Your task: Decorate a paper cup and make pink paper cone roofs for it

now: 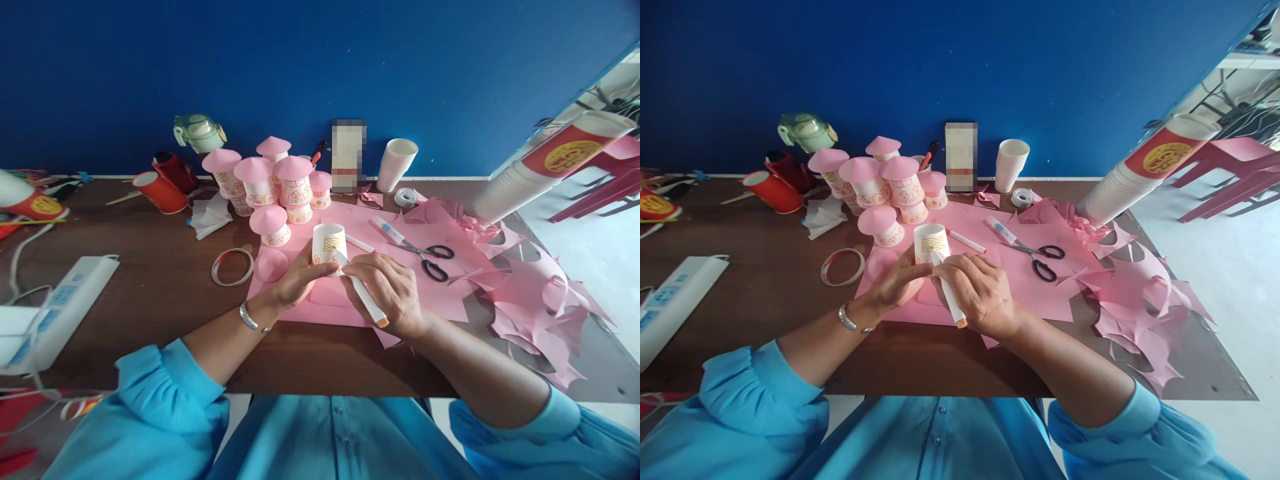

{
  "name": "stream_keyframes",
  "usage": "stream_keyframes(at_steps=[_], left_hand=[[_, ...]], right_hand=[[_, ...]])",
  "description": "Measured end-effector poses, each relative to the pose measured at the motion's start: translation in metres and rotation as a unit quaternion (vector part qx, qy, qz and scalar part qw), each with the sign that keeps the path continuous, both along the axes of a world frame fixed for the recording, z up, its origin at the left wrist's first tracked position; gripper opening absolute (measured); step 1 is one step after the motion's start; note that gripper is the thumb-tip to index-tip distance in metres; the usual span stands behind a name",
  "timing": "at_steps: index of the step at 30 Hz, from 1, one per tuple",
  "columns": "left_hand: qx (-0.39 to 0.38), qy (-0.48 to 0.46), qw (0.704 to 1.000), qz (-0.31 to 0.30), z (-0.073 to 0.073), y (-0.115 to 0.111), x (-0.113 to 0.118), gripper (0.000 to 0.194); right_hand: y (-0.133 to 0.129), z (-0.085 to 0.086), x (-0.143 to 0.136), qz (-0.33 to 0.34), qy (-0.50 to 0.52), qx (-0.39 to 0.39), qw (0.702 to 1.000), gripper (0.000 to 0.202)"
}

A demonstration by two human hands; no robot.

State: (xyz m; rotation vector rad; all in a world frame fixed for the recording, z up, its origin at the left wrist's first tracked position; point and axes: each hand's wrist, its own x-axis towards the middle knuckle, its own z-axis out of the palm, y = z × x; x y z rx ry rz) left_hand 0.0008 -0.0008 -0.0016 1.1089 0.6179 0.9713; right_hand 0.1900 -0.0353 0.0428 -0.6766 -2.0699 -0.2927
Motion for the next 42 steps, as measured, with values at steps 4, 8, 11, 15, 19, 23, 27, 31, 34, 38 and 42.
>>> stream_keyframes(at_steps=[4,8,11,15,19,23,27,31,34,38,42], left_hand=[[0.003,0.000,1.000,-0.001,-0.003,0.001,0.001,0.045],[0.009,0.007,1.000,0.012,-0.008,0.003,0.001,0.048],[0.019,0.008,1.000,0.012,-0.011,0.003,-0.001,0.054],[0.023,0.015,1.000,0.012,-0.011,0.002,-0.002,0.055],[0.032,0.033,0.999,0.027,-0.008,0.001,-0.002,0.051],[0.028,0.024,0.999,0.021,-0.004,0.001,-0.001,0.047],[0.037,0.012,0.999,0.006,0.001,0.001,0.002,0.041],[0.044,0.008,0.999,0.004,0.002,0.001,0.004,0.041],[0.039,0.011,0.999,0.006,0.001,0.001,0.004,0.044],[0.026,0.008,1.000,0.007,-0.002,0.002,0.003,0.043],[0.027,0.006,1.000,-0.001,-0.005,0.003,0.002,0.041]], right_hand=[[-0.002,-0.002,-0.001,0.004,-0.008,-0.009,1.000,0.019],[-0.003,-0.003,-0.002,0.010,-0.013,-0.011,1.000,0.020],[-0.003,-0.005,-0.003,0.014,-0.014,-0.010,1.000,0.020],[-0.003,-0.007,-0.003,0.015,-0.015,-0.013,1.000,0.020],[-0.003,-0.004,-0.002,0.017,-0.005,-0.004,1.000,0.021],[-0.001,0.002,0.001,0.001,0.012,0.004,1.000,0.022],[0.002,0.006,0.004,-0.022,0.019,0.009,1.000,0.022],[0.003,0.005,0.005,-0.024,0.016,0.005,1.000,0.022],[0.003,0.002,0.006,-0.024,0.014,-0.005,1.000,0.021],[0.002,0.002,0.004,-0.017,0.012,-0.004,1.000,0.020],[0.000,0.001,0.001,-0.009,0.008,-0.003,1.000,0.018]])
